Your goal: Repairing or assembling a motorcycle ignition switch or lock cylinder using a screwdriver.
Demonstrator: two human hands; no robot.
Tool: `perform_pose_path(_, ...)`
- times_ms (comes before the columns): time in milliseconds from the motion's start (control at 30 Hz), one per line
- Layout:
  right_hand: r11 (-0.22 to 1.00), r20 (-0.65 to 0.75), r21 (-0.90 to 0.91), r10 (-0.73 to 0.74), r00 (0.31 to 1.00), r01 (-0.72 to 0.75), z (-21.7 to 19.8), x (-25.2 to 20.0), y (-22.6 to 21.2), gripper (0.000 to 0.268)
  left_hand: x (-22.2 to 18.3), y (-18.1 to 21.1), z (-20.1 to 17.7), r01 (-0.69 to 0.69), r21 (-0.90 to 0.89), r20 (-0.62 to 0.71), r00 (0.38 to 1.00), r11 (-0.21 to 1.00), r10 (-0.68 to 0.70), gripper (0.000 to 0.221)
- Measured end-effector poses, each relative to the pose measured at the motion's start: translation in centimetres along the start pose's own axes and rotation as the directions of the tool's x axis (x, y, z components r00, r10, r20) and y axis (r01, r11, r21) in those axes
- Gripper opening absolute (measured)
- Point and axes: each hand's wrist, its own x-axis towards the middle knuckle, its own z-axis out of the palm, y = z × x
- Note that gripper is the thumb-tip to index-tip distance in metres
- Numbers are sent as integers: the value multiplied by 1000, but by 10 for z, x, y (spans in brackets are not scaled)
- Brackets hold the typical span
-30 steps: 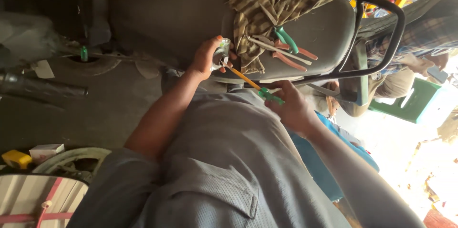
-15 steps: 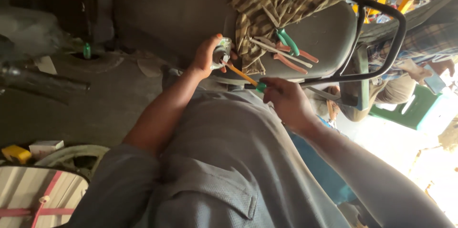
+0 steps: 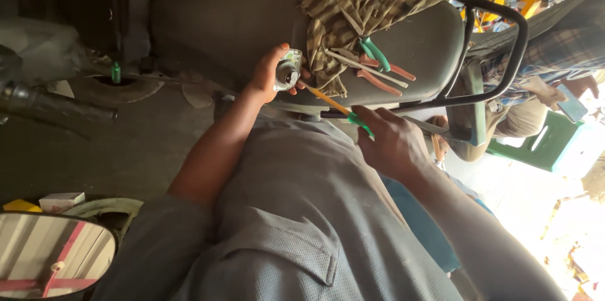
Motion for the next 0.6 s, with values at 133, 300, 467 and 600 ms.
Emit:
perform_pose_path(133, 999, -115, 37, -25, 993, 30, 14, -9, 12, 37, 1, 0, 1, -10, -28, 10, 1000, 1000, 10, 57)
perform_pose_path(300, 999, -132, 38, 2, 991, 3, 23, -9, 11, 37, 0, 1, 1, -16, -10, 14, 1000, 1000, 16, 57)
perform_pose_path(467, 998, -111, 59, 35, 993, -28, 24, -7, 8, 39, 3, 0, 0, 5, -12, -5, 1000, 1000, -5, 57)
perform_pose_path(600, 998, -108, 54, 27, 994, -21, 26, -6, 5, 39, -3, 2, 4, -6, 0, -37, 999, 1000, 6, 56)
